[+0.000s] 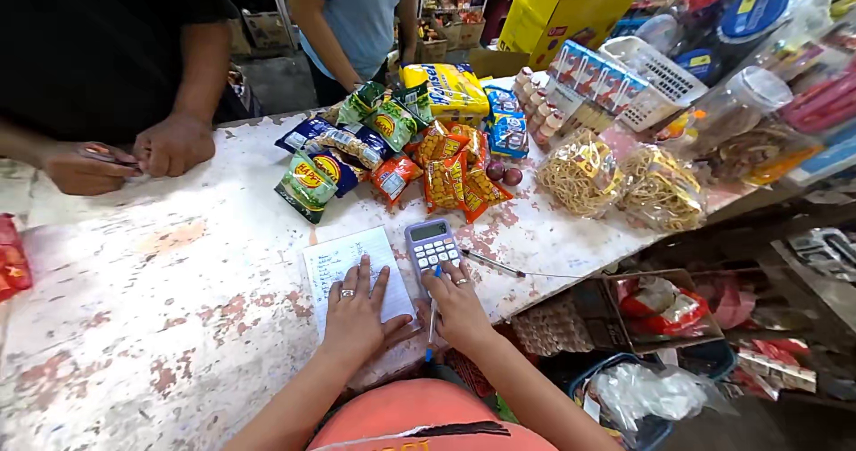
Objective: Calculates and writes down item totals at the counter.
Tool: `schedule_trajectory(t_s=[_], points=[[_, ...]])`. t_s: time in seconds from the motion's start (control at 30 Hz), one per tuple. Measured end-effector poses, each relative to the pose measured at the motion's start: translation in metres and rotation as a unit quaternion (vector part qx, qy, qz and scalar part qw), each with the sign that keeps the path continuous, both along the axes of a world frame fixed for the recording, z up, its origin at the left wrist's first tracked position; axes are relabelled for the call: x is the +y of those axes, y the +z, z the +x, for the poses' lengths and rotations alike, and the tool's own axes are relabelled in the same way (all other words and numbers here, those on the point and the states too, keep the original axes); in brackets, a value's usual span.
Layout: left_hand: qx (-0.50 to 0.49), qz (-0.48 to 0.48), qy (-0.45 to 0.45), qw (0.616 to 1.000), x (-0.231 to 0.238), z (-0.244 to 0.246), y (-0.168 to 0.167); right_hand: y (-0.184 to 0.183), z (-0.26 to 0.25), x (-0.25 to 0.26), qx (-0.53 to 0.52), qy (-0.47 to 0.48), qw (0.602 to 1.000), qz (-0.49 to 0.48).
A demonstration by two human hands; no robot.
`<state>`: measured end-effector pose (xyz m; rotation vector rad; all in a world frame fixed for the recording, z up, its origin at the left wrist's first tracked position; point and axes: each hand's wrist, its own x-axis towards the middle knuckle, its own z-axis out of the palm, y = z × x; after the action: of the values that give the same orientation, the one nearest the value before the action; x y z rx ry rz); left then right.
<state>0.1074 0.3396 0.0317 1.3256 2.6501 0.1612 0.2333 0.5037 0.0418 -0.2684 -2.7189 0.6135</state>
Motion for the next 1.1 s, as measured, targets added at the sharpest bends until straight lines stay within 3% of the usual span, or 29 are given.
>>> schedule_trajectory(t_s=[0.23,0.33,0.63,0.77,0.97,1.1], points=[[0.02,0.015,-0.006,1.0,0.0,0.001,-0.003,-0.004,0.016,0.026,0.064,-0.054,0.995,-0.057],[0.036,0.027,-0.01,0.999,-0.001,0.002,-0.007,-0.008,0.034,0.036,0.089,-0.1,0.991,-0.029],[0.041,0.016,-0.012,0.999,-0.001,0.002,-0.005,-0.007,0.003,0.02,0.076,-0.067,0.995,-0.005],[0.033,0.029,-0.023,0.999,-0.006,0.003,-0.008,-0.009,0.016,-0.001,0.059,-0.018,0.998,-0.011],[0.026,0.065,-0.032,0.997,-0.009,0.004,-0.01,-0.017,0.04,0.005,0.088,-0.036,0.995,0.014],[0.022,0.044,-0.03,0.998,-0.008,0.004,-0.007,-0.01,0.014,0.011,0.071,-0.046,0.996,-0.014]])
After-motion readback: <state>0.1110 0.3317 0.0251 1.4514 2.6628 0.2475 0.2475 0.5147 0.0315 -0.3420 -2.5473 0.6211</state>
